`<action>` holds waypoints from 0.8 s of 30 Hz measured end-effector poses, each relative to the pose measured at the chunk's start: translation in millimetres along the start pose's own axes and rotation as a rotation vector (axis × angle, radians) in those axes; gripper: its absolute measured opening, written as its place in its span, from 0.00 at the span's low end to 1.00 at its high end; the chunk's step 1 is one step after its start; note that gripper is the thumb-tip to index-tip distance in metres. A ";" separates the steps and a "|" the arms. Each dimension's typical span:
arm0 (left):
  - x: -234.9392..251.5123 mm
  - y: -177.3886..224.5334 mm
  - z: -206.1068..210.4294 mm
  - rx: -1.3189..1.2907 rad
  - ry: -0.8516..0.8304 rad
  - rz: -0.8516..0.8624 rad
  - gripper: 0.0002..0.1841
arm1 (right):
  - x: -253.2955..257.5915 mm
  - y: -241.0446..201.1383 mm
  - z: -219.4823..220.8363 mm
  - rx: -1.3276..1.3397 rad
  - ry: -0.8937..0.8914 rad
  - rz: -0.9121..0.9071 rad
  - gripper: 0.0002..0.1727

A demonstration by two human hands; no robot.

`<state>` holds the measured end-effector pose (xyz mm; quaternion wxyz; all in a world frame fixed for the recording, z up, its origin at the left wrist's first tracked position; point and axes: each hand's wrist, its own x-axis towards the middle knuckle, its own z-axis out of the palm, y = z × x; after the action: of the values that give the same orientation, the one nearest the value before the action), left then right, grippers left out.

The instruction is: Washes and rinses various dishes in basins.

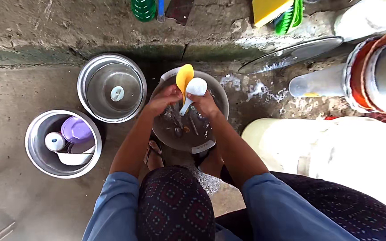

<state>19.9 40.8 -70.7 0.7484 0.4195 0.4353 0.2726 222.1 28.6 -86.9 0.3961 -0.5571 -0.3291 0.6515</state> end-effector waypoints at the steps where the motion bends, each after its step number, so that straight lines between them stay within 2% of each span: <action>1: 1.8 -1.6 7.9 0.027 0.023 -0.002 0.34 | -0.1 0.4 3.4 0.034 -0.002 -0.009 0.23; 3: 9.0 -7.0 21.0 0.059 0.067 -0.014 0.52 | -2.0 0.8 9.8 -0.002 0.013 -0.018 0.19; 5: 16.5 -15.0 29.3 0.145 0.126 0.028 0.58 | -4.3 -2.4 11.9 -0.114 0.003 -0.014 0.21; 7: 10.2 -23.7 31.7 0.294 0.193 0.081 0.54 | -7.4 -2.6 17.3 -0.279 -0.080 -0.037 0.26; 10: -3.6 -22.7 36.8 0.448 0.246 0.109 0.40 | -14.7 -1.4 13.5 -0.367 -0.152 -0.070 0.31; 12: -9.6 -18.8 36.5 0.474 0.254 0.154 0.31 | -18.2 2.9 4.7 -0.290 -0.084 -0.103 0.32; 14: -29.4 -5.6 32.5 0.485 0.251 0.257 0.26 | -22.6 5.2 -3.0 -0.207 0.019 -0.074 0.27; 17: -100.7 34.1 14.2 0.513 0.428 0.446 0.19 | -29.8 11.3 -15.6 -0.192 0.108 0.041 0.24; 19: -168.0 53.2 -19.0 0.651 0.611 0.484 0.17 | -33.5 18.2 -23.7 -0.230 0.134 0.086 0.23; 20: -204.3 58.4 -41.2 0.741 0.700 0.414 0.17 | -35.4 20.9 -26.5 -0.257 0.145 0.101 0.24; 21: -239.4 62.0 -64.9 0.843 0.784 0.264 0.17 | -37.6 22.2 -28.2 -0.287 0.160 0.114 0.25; 24: -311.1 58.1 -136.7 1.095 0.967 -0.415 0.18 | -42.8 24.2 -25.2 -0.357 0.214 0.112 0.23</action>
<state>-249.9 -117.4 74.4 0.1951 0.4745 0.8580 0.0248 246.2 -20.9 -92.1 0.2870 -0.7018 -0.3637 0.5411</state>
